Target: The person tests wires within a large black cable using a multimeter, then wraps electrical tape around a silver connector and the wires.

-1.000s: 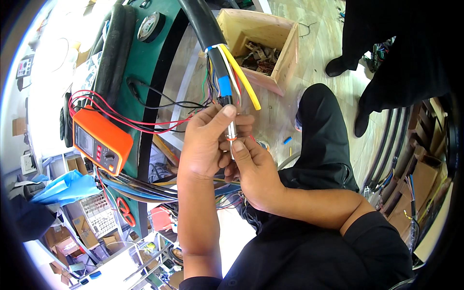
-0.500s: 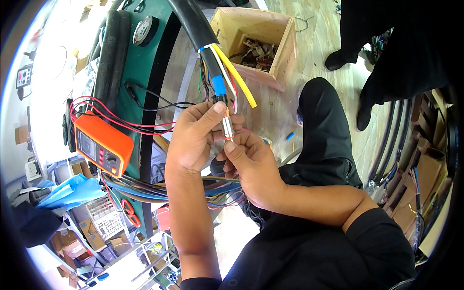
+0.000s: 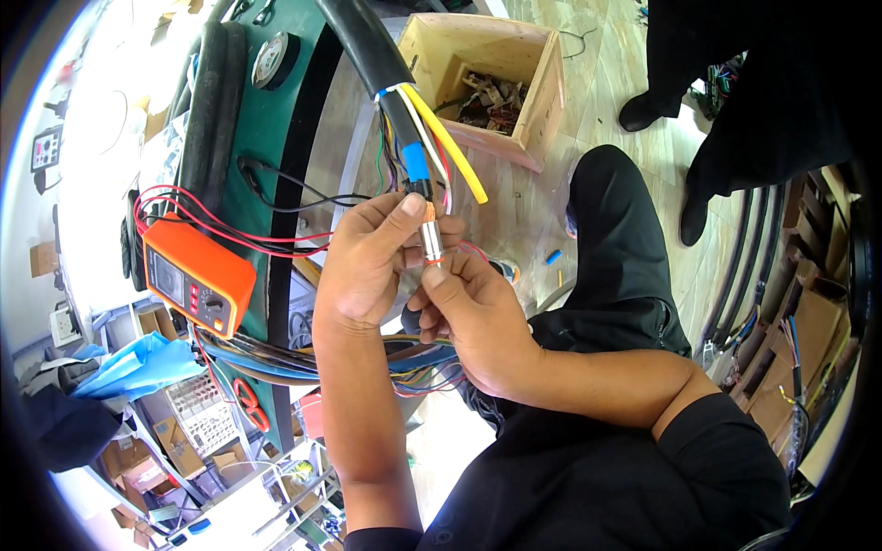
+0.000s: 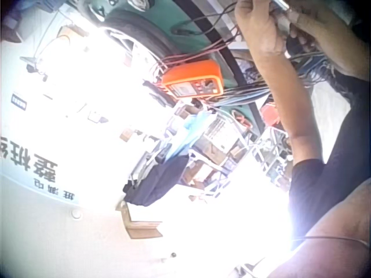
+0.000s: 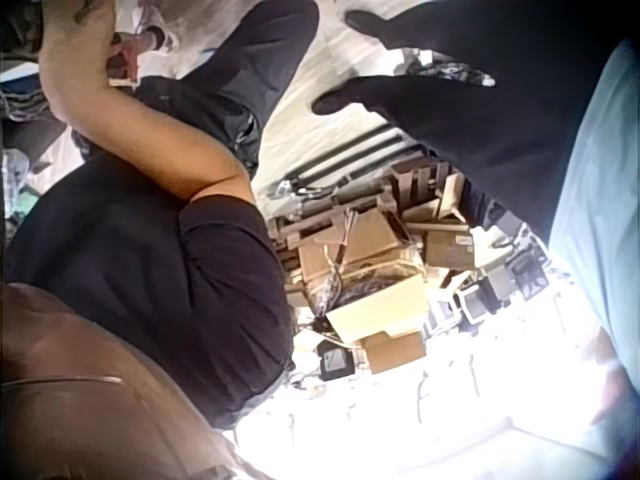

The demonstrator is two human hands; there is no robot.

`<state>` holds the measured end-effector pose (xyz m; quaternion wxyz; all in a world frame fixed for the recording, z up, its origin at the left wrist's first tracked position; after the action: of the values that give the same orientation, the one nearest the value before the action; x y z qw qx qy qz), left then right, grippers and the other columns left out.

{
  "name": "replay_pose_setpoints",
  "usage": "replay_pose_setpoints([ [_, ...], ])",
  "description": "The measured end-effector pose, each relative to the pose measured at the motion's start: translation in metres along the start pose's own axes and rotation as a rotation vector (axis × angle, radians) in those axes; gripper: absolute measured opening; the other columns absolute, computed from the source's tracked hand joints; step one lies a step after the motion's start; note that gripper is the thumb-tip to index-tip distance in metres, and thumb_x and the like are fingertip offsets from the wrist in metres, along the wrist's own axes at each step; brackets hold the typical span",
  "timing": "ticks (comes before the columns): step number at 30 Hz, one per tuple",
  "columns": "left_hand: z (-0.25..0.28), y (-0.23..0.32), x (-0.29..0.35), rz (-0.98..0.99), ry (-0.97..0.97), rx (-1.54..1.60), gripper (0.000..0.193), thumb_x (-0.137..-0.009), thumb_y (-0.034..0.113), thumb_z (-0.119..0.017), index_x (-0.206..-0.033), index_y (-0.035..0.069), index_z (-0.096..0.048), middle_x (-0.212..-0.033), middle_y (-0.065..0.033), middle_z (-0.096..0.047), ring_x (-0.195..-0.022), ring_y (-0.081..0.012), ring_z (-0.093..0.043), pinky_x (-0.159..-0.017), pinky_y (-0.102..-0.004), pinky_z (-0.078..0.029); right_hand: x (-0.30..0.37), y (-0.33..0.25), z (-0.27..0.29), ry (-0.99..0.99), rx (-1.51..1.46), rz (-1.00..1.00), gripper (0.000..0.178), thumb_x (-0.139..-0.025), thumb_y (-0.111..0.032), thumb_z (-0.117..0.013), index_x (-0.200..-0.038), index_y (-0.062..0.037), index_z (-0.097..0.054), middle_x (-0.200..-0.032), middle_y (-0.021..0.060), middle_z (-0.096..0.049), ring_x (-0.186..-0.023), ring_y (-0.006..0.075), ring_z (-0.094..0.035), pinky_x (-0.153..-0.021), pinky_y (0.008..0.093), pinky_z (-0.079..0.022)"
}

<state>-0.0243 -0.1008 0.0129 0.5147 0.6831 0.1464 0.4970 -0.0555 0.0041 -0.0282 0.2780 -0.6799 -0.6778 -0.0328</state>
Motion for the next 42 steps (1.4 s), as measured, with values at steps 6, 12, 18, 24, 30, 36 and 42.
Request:
replay_pose_setpoints([
  [6,-0.001,0.005,-0.001,-0.004,-0.059,0.006,0.034,-0.089,0.023,-0.06,-0.103,-0.009,-0.06,-0.09,-0.0212,-0.068,-0.079,-0.026,-0.067,-0.077,-0.0367,-0.054,0.0,-0.003,0.0,0.029,0.004,-0.017,0.019,-0.098,-0.019,-0.055,-0.097,-0.0015,-0.047,-0.083,0.0053,-0.061,-0.067,0.0079,-0.056,-0.057,0.0225,-0.047],
  [12,-0.001,0.003,0.0,-0.003,-0.055,0.017,0.035,-0.089,0.023,-0.059,-0.103,-0.009,-0.06,-0.09,-0.021,-0.068,-0.08,-0.026,-0.068,-0.077,-0.0365,-0.054,0.002,-0.001,0.001,-0.004,0.075,-0.007,0.021,-0.1,-0.026,-0.049,-0.097,-0.0053,-0.053,-0.087,0.0035,-0.061,-0.071,0.0084,-0.054,-0.063,0.0245,-0.046],
  [18,-0.001,0.003,0.0,0.006,-0.07,0.028,0.035,-0.09,0.023,-0.06,-0.103,-0.009,-0.06,-0.09,-0.0208,-0.068,-0.08,-0.0258,-0.068,-0.077,-0.0362,-0.054,0.001,0.001,0.0,0.003,0.071,0.022,0.023,-0.102,-0.023,-0.043,-0.104,-0.0025,-0.054,-0.083,0.0026,-0.062,-0.067,0.0067,-0.054,-0.058,0.0219,-0.047],
  [24,-0.001,0.005,0.001,0.002,-0.068,-0.042,0.036,-0.089,0.024,-0.063,-0.103,-0.009,-0.06,-0.091,-0.021,-0.068,-0.08,-0.0249,-0.067,-0.077,-0.0354,-0.054,0.0,0.002,0.002,-0.007,0.076,0.034,0.024,-0.103,-0.023,-0.042,-0.105,-0.0024,-0.054,-0.085,0.0023,-0.062,-0.067,0.0066,-0.054,-0.059,0.0217,-0.047],
  [30,-0.001,0.007,0.0,0.001,-0.063,-0.115,0.034,-0.087,0.023,-0.066,-0.101,-0.008,-0.059,-0.09,-0.0198,-0.067,-0.08,-0.0231,-0.066,-0.076,-0.0346,-0.054,-0.001,0.002,0.004,-0.046,0.089,0.034,0.025,-0.102,-0.028,-0.044,-0.106,-0.0051,-0.055,-0.088,0.0026,-0.06,-0.071,0.0079,-0.054,-0.064,0.0246,-0.047],
  [36,-0.002,0.001,0.004,0.005,-0.064,-0.058,0.034,-0.088,0.024,-0.065,-0.102,-0.006,-0.057,-0.088,-0.0176,-0.067,-0.077,-0.0206,-0.066,-0.069,-0.0306,-0.054,-0.001,0.003,0.003,-0.051,0.088,0.048,0.026,-0.102,-0.028,-0.044,-0.105,-0.0043,-0.055,-0.088,0.003,-0.061,-0.072,0.0082,-0.055,-0.063,0.0244,-0.047],
  [42,-0.008,0.003,0.008,0.055,0.026,-0.145,0.03,-0.089,0.022,-0.063,-0.101,-0.004,-0.057,-0.084,-0.0158,-0.066,-0.074,-0.019,-0.065,-0.065,-0.0289,-0.054,-0.001,0.005,0.002,-0.042,0.07,0.036,0.027,-0.102,-0.026,-0.043,-0.105,-0.0023,-0.054,-0.085,0.0027,-0.061,-0.068,0.0073,-0.054,-0.059,0.0225,-0.046],
])
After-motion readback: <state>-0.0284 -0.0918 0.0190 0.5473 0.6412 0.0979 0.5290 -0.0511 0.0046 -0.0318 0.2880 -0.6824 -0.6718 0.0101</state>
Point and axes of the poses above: each hand's wrist, its own x-axis away from the middle knuckle, its own z-axis out of the back of the hand, y = z × x, the point moved 7 cm from there along -x, towards the middle knuckle
